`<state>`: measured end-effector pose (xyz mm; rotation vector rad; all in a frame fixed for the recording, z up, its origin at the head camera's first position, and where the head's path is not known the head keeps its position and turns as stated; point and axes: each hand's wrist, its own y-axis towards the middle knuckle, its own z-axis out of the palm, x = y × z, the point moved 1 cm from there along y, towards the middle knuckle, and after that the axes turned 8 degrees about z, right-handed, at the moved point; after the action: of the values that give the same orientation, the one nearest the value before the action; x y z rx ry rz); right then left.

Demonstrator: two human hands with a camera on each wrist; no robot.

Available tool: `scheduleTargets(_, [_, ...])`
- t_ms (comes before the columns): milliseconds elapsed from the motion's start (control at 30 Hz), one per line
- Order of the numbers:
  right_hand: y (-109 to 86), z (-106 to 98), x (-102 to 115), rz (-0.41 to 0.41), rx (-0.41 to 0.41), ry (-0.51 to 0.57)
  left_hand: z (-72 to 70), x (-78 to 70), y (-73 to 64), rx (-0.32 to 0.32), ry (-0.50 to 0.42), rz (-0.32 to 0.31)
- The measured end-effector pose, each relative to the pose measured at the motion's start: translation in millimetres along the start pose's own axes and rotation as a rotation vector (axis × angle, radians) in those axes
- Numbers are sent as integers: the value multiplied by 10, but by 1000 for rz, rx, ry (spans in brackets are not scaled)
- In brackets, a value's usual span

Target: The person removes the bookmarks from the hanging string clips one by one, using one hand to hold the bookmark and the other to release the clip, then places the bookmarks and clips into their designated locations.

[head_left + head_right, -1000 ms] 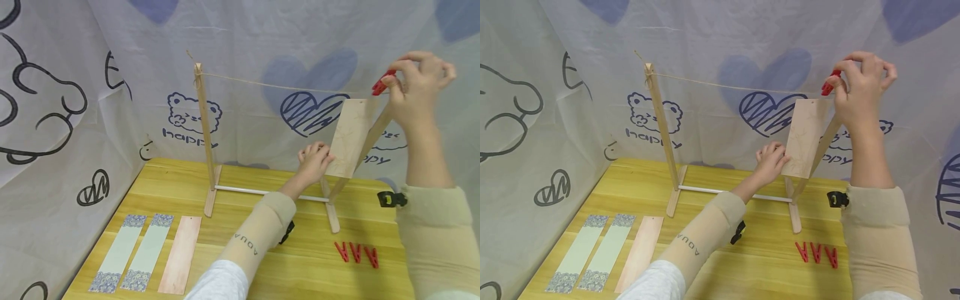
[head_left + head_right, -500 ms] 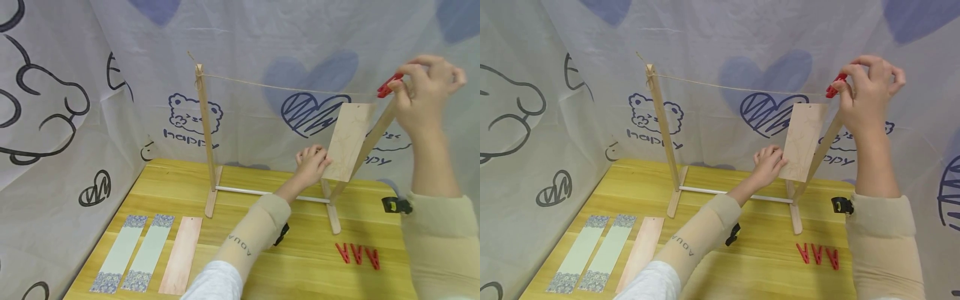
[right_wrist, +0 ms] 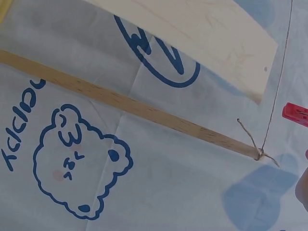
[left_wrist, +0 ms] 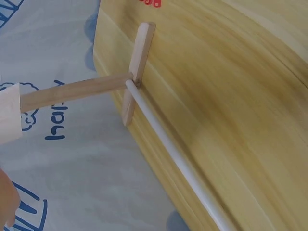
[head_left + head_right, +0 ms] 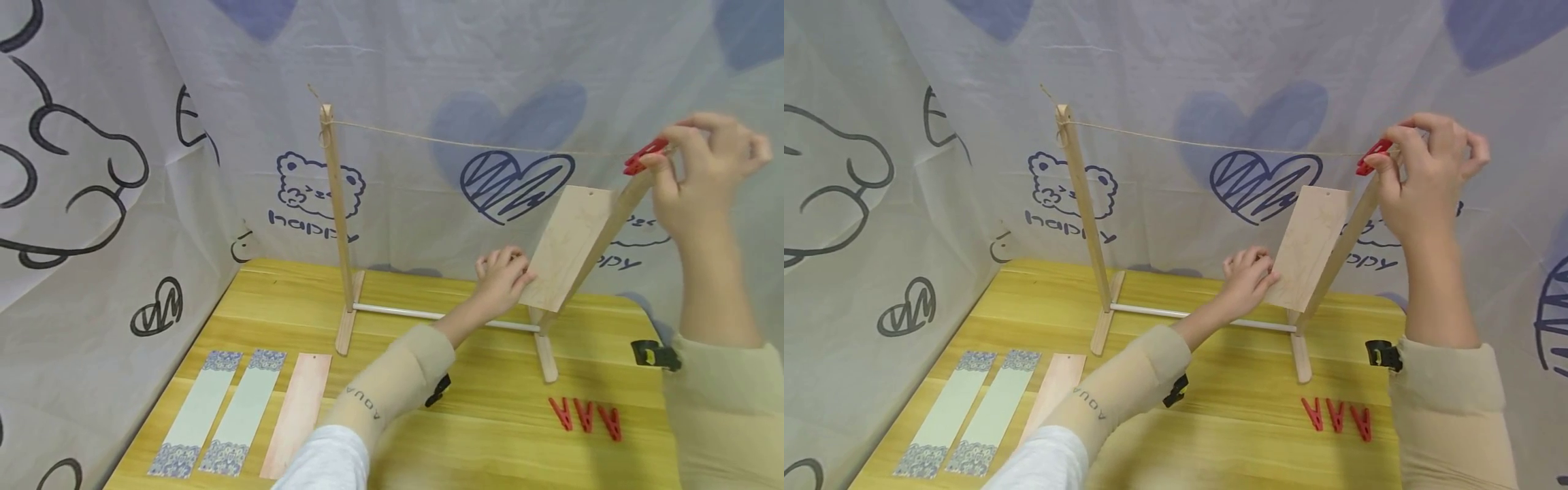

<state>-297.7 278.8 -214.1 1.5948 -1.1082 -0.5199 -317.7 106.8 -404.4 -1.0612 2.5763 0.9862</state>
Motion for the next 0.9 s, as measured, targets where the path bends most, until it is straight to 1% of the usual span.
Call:
scheduleTargets(167, [-50,-30,31,7,0,2,-31,13,-90,-32,13,19])
scheduleTargets(367, [-113,-56,68,18,-10,19,-51,42,-198,-42,29,27])
scheduleTargets(567, [-183,-65,49,19,-24,22,-52,75,-316,-61,73,33])
scheduleTargets(667, [-218,-69,21,16,-33,22,-54,102,-373,-73,71,32])
scheduleTargets(900, [-335,-86,-88,30,12,-25,-64,169,-490,-99,50,12])
